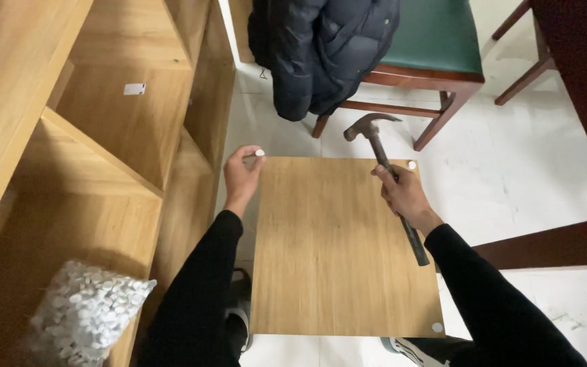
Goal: The person hammers white plastic furniture bumpers onto the corners of a wooden stool. They retrieve the bumpers from a plastic bag inside a nearby shelf and use a hammer to secure each one.
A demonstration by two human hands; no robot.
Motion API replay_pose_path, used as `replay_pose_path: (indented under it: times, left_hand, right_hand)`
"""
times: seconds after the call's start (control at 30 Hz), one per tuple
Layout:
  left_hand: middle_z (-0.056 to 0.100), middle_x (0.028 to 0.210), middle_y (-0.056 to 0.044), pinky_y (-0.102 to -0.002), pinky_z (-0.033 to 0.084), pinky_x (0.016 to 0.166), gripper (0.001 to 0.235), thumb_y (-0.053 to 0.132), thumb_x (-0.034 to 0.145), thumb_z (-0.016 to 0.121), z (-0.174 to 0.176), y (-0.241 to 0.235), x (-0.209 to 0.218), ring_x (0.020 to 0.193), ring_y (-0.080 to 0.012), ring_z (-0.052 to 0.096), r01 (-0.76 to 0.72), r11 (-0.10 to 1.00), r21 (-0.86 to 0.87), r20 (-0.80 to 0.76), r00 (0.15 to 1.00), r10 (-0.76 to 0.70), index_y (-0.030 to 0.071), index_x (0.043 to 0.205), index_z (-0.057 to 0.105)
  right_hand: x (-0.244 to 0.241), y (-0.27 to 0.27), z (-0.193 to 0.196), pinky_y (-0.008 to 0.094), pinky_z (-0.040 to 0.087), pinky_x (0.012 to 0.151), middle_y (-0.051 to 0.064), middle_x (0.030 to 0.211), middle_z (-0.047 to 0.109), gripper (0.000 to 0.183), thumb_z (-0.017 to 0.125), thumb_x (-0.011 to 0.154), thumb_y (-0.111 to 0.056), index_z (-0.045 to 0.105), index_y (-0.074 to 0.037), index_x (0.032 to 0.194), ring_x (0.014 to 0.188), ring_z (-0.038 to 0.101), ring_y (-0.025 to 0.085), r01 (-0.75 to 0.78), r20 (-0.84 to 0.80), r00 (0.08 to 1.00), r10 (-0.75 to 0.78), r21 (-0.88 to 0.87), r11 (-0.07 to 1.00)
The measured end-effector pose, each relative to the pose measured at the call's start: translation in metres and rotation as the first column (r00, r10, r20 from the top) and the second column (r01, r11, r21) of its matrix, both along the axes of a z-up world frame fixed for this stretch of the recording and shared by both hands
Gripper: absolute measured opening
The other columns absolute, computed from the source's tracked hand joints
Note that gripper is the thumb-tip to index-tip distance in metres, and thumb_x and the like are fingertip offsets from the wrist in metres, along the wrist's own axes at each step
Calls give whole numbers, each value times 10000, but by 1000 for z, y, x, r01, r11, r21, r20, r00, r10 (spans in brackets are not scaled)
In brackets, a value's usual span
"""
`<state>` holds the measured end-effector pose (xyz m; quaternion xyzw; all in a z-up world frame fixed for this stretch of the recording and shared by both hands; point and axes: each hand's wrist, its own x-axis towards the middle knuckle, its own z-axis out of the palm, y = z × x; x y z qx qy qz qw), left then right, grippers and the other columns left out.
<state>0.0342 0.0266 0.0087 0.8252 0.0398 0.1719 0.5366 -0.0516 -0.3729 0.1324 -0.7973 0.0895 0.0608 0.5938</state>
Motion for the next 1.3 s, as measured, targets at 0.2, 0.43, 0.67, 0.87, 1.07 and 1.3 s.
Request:
replay_pose_path:
  times: [0.2,0.43,0.67,0.87,1.07,1.3]
  left_hand:
    - [845,1310,-85,-543,571,1218,283,106,1103,868,4,-37,-18,1361,-311,781,-5,1000,23,-40,999,6,123,1382,829]
    - [801,1267,-109,-536,569,1225,225,74,1121,825,-3,-48,-30,1348,-348,750,-34,999,9,-32,999,34,70,1344,791]
    - [779,1258,-114,-533,569,1222,220,63,1111,859,2,-61,-40,1352,-356,734,-133,985,-108,38,990,138,76,1316,779]
    - [770,1285,-63,-490,541,1265,251,150,1106,882,-5,-60,-29,1399,-311,694,-112,992,-64,-11,994,112,123,1337,786]
    - [690,1442,-125,-505,553,1267,279,127,1163,806,17,-62,-43,1411,-346,717,-124,990,-74,-89,989,117,118,1440,771]
    - [708,1338,-148,-513,527,1256,285,117,1115,858,4,-57,-39,1460,-390,643,-59,990,-127,8,998,61,70,1388,791]
  right_hand:
    - [12,59,-43,359,513,350,72,591,583,421,786,1183,-408,748,-8,1057,389,587,213,-148,-43,989,144,-97,984]
    - [10,106,-53,356,530,478,88,712,676,464,708,1193,-472,793,-16,1164,528,627,189,-219,-93,974,206,-164,962]
    - [1,122,-49,348,553,499,51,707,670,523,626,1225,-524,819,-39,1213,543,621,168,-251,-102,967,235,-189,949]
    - [4,125,-42,398,564,590,74,721,703,541,622,1234,-533,832,-36,1193,594,659,218,-285,-66,959,277,-239,928]
    - [1,130,-29,377,577,606,47,693,679,498,613,1233,-514,831,-70,1166,579,664,192,-288,-63,958,281,-255,923]
    - [4,135,-33,393,583,621,50,702,680,530,603,1234,-538,838,-64,1205,611,659,211,-300,-83,954,288,-264,917]
